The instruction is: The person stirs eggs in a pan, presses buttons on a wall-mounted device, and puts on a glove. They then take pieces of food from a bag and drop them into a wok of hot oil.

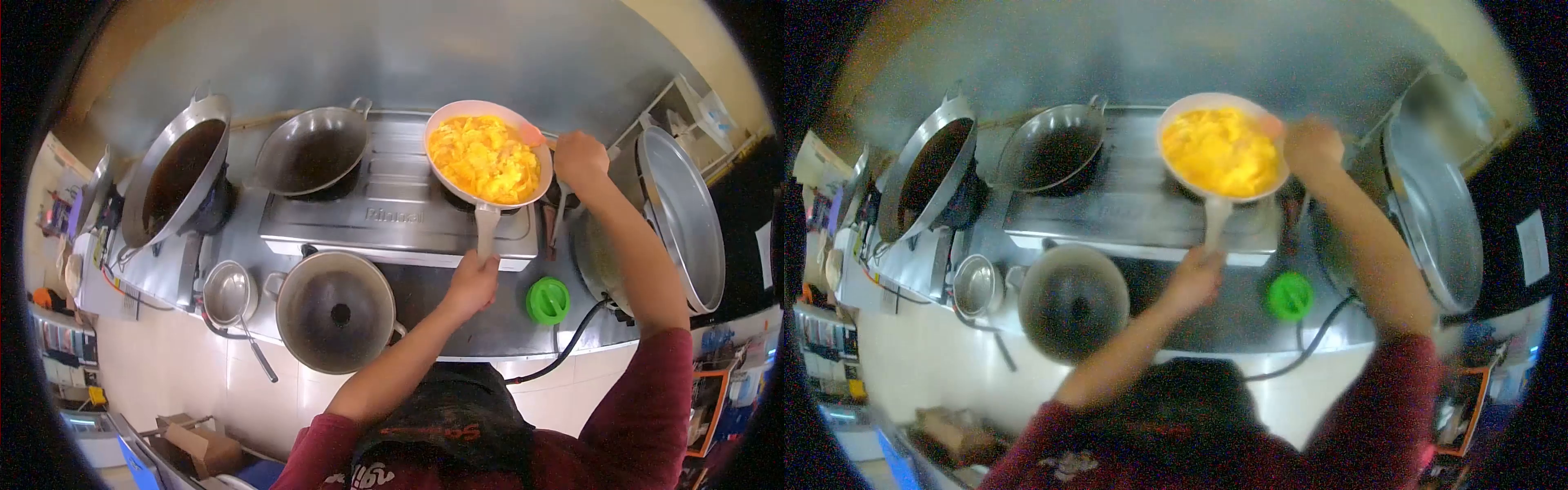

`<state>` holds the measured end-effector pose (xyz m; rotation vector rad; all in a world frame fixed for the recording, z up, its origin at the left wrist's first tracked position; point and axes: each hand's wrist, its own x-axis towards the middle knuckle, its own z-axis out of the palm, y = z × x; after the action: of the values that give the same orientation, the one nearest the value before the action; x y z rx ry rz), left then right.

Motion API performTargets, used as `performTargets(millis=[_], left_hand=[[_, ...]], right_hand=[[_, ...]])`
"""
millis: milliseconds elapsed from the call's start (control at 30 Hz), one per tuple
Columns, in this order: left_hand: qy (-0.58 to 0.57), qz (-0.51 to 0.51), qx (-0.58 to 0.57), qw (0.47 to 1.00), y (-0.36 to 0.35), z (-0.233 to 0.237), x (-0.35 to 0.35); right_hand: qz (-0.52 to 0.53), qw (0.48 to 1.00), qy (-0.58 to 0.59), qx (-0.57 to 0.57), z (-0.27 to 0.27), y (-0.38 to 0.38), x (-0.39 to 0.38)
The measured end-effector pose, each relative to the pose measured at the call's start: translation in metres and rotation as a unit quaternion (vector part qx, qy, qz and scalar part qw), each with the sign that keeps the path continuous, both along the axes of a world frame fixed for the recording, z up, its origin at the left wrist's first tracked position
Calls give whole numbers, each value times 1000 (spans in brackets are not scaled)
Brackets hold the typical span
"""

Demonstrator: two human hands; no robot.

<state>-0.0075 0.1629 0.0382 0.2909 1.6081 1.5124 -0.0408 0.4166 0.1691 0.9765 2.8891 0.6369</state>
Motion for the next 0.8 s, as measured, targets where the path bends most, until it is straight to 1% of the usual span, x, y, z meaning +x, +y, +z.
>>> performTargets(millis=[33, 133, 267, 333, 433, 467, 533, 567, 633, 733, 800], left_hand=[[15, -13, 1, 1000, 0, -5, -1], [43, 2, -5, 999, 0, -7, 0], [22, -27, -11, 999, -7, -13, -11], [30, -46, -29, 998, -14, -4, -16], [23, -76, -26, 996, -14, -8, -21], [13, -70, -24, 997, -14, -9, -21], [-8, -57, -16, 998, -11, -9, -19], [-1, -54, -10, 998, -11, -7, -19], [19, -46, 1, 999, -14, -3, -17], [26, -36, 4, 999, -12, -5, -16], [31, -31, -5, 999, -12, -3, -15]], right_hand=[[-55, 997, 30, -51, -5, -8, -9], [-22, 999, -20, -44, -36, 11, -25], [-1, 1000, -5, -27, -64, 65, -44], [10, 999, 19, -24, -73, 83, -62], [102, 991, 78, -42, -74, 83, -89], [131, 987, 76, -53, -71, 83, -90], [188, 977, 71, -69, -35, 64, -87], [229, 969, 70, -52, -22, 56, -85], [311, 947, 72, -15, 2, 38, -79], [425, 900, 36, 92, 32, 11, -58], [450, 880, 5, 154, 56, -13, -34]])
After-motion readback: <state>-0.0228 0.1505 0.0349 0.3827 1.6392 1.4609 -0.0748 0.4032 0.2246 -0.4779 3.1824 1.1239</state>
